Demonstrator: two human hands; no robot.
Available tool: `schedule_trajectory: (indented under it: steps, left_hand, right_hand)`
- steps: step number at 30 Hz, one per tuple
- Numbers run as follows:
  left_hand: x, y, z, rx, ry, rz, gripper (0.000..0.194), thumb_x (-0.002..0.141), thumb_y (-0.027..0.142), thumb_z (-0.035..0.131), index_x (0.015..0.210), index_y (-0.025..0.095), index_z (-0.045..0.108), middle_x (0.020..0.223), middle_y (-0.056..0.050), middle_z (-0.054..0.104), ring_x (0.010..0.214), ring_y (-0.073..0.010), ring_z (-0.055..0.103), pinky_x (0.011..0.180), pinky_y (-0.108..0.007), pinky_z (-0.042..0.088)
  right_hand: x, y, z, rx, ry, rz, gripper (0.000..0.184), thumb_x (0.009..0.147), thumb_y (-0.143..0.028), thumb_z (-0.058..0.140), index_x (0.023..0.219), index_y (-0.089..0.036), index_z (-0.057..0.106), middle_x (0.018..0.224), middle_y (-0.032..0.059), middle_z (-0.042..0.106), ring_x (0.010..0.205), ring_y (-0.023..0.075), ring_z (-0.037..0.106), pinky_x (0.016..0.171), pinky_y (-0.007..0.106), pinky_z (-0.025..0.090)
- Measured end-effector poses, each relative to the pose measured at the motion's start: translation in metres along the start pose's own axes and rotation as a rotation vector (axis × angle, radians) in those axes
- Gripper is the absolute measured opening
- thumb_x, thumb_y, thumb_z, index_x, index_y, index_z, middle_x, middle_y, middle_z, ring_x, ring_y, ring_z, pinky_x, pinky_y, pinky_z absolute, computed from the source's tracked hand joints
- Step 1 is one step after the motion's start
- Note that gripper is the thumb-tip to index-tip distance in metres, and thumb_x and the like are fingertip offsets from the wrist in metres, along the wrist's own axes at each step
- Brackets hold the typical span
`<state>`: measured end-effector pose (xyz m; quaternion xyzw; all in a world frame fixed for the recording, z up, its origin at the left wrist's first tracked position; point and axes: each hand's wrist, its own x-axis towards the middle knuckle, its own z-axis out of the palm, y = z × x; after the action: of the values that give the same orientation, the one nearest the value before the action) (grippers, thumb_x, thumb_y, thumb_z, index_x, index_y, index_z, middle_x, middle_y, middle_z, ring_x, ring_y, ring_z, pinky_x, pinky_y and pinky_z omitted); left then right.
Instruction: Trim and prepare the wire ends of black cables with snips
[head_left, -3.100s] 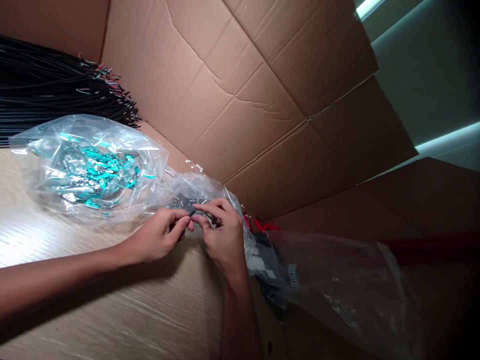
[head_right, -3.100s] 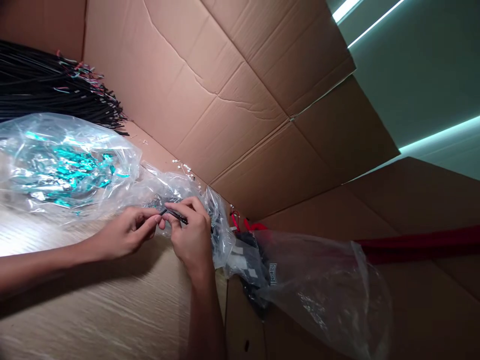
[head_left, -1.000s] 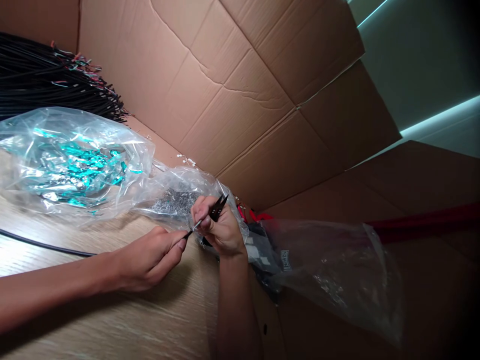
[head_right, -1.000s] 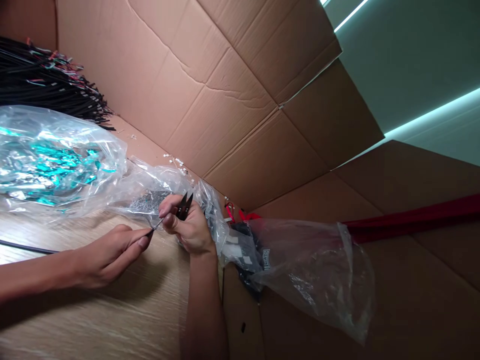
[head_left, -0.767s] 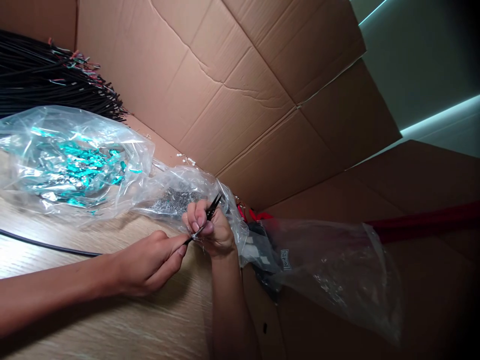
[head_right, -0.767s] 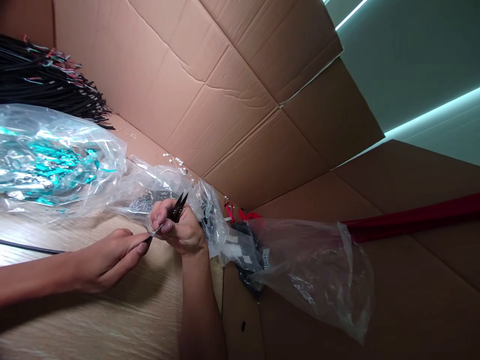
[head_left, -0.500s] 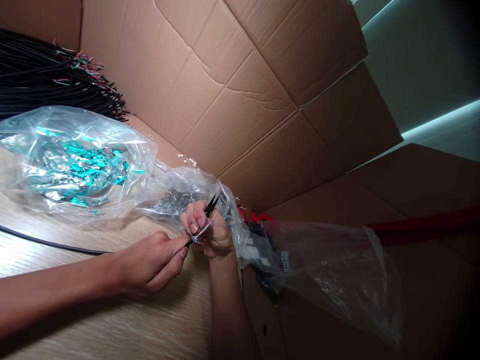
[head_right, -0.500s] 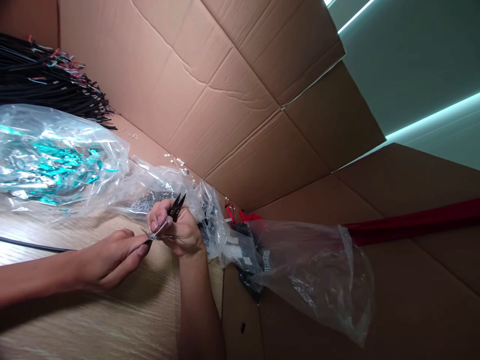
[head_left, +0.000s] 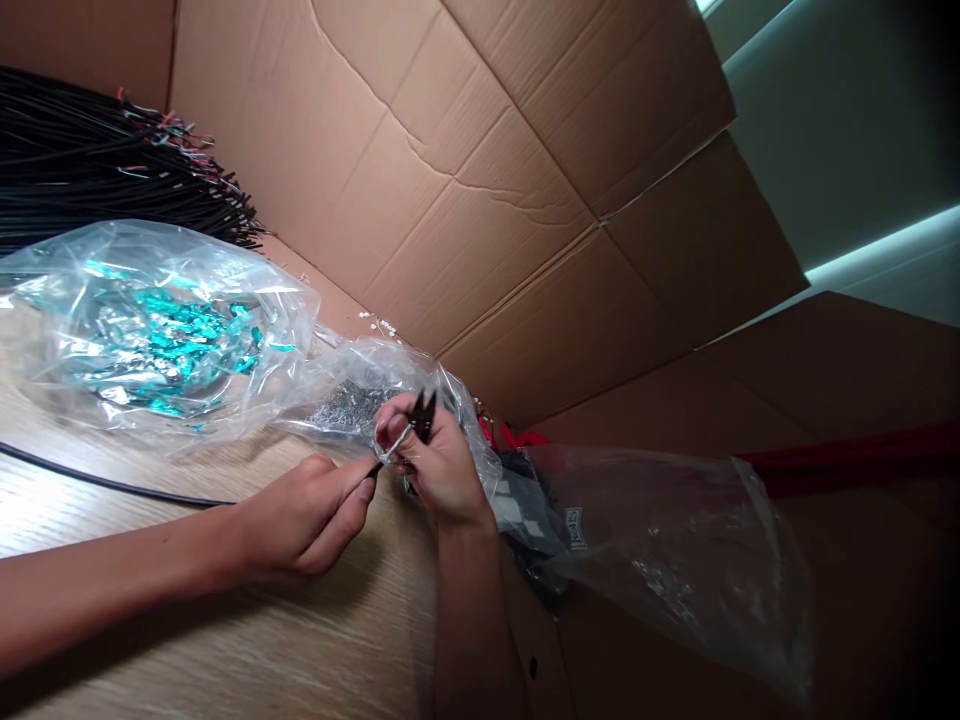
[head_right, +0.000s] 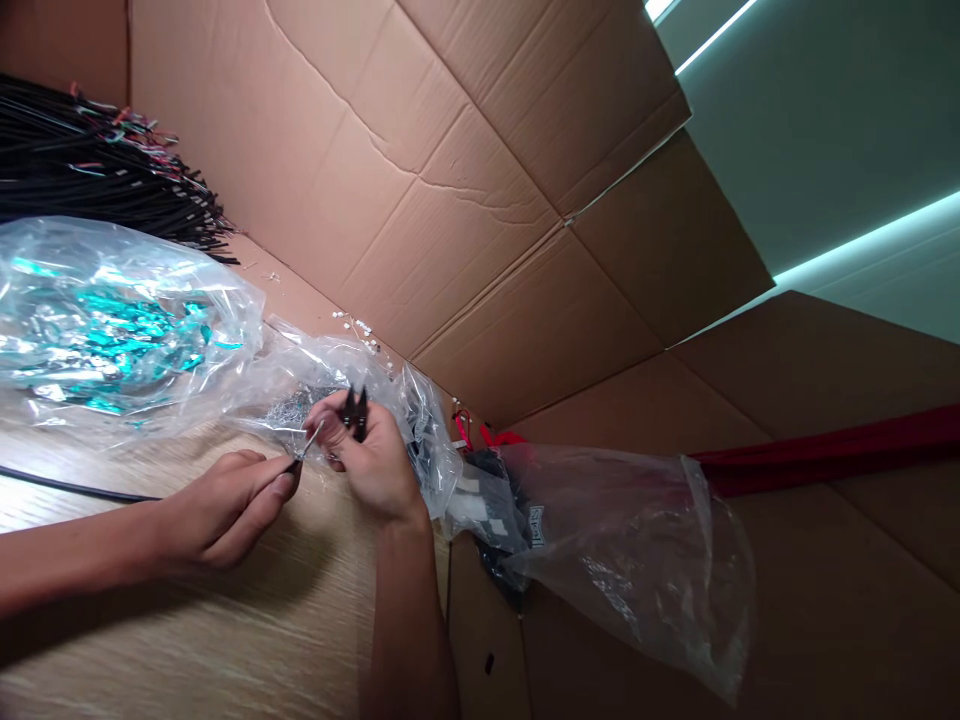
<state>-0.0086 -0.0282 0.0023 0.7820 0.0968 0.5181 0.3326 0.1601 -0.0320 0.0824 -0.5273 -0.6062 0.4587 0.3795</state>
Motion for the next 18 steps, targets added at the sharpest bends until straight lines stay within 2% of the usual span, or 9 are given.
schedule_trajectory:
  steps: [2, 5, 8, 11, 14, 18]
  left_hand:
    - [0.002, 0.002, 0.000, -0.036, 0.029, -0.077, 0.027, 0.106, 0.015, 0.039, 0.081, 0.025, 0.038, 0.061, 0.007, 0.042, 0.050, -0.0118, 0.038, 0.052, -0.029, 0.030]
    - [0.005, 0.004, 0.000, -0.113, 0.059, -0.210, 0.034, 0.109, 0.022, 0.034, 0.075, 0.024, 0.040, 0.060, 0.006, 0.042, 0.051, -0.0111, 0.038, 0.052, -0.028, 0.031]
    - [0.006, 0.004, 0.001, -0.181, 0.081, -0.342, 0.040, 0.110, 0.030, 0.032, 0.072, 0.024, 0.041, 0.059, 0.005, 0.043, 0.051, -0.0113, 0.038, 0.051, -0.028, 0.031]
    - [0.005, 0.001, 0.003, -0.282, 0.094, -0.459, 0.042, 0.111, 0.038, 0.032, 0.072, 0.024, 0.041, 0.060, 0.005, 0.042, 0.051, -0.0115, 0.036, 0.049, -0.027, 0.030]
    - [0.005, -0.002, 0.004, -0.408, 0.091, -0.556, 0.044, 0.111, 0.046, 0.033, 0.073, 0.024, 0.041, 0.058, 0.007, 0.039, 0.048, -0.0111, 0.033, 0.045, -0.026, 0.027]
    - [0.007, -0.003, 0.004, -0.513, 0.098, -0.626, 0.046, 0.111, 0.050, 0.033, 0.074, 0.024, 0.042, 0.055, 0.008, 0.036, 0.045, -0.0107, 0.031, 0.042, -0.025, 0.026]
  right_hand:
    - [-0.006, -0.009, -0.004, -0.019, 0.135, -0.066, 0.045, 0.097, -0.067, 0.064, 0.094, -0.022, 0.072, 0.079, 0.0009, 0.058, 0.057, 0.0108, 0.041, 0.049, 0.024, 0.030]
    - [-0.015, -0.025, -0.006, -0.215, 0.254, -0.239, 0.045, 0.095, -0.067, 0.067, 0.104, -0.025, 0.079, 0.091, 0.0049, 0.064, 0.069, 0.0147, 0.053, 0.055, 0.026, 0.041]
    - [-0.020, -0.035, 0.000, -0.483, 0.233, -0.330, 0.026, 0.088, -0.048, 0.084, 0.103, -0.027, 0.081, 0.097, 0.0049, 0.069, 0.078, 0.0172, 0.060, 0.064, 0.029, 0.049]
    - [-0.018, -0.032, 0.007, -0.605, 0.221, -0.399, 0.004, 0.093, -0.023, 0.078, 0.096, -0.025, 0.080, 0.092, 0.0026, 0.072, 0.073, 0.0154, 0.062, 0.066, 0.029, 0.052]
    - [-0.015, -0.025, 0.010, -0.684, 0.219, -0.511, 0.013, 0.095, -0.013, 0.069, 0.095, -0.022, 0.078, 0.089, 0.0024, 0.074, 0.079, 0.0162, 0.068, 0.072, 0.030, 0.055]
    - [-0.013, -0.023, 0.009, -0.738, 0.252, -0.516, 0.015, 0.093, -0.012, 0.073, 0.104, -0.022, 0.077, 0.091, 0.0017, 0.074, 0.080, 0.0155, 0.068, 0.073, 0.028, 0.056]
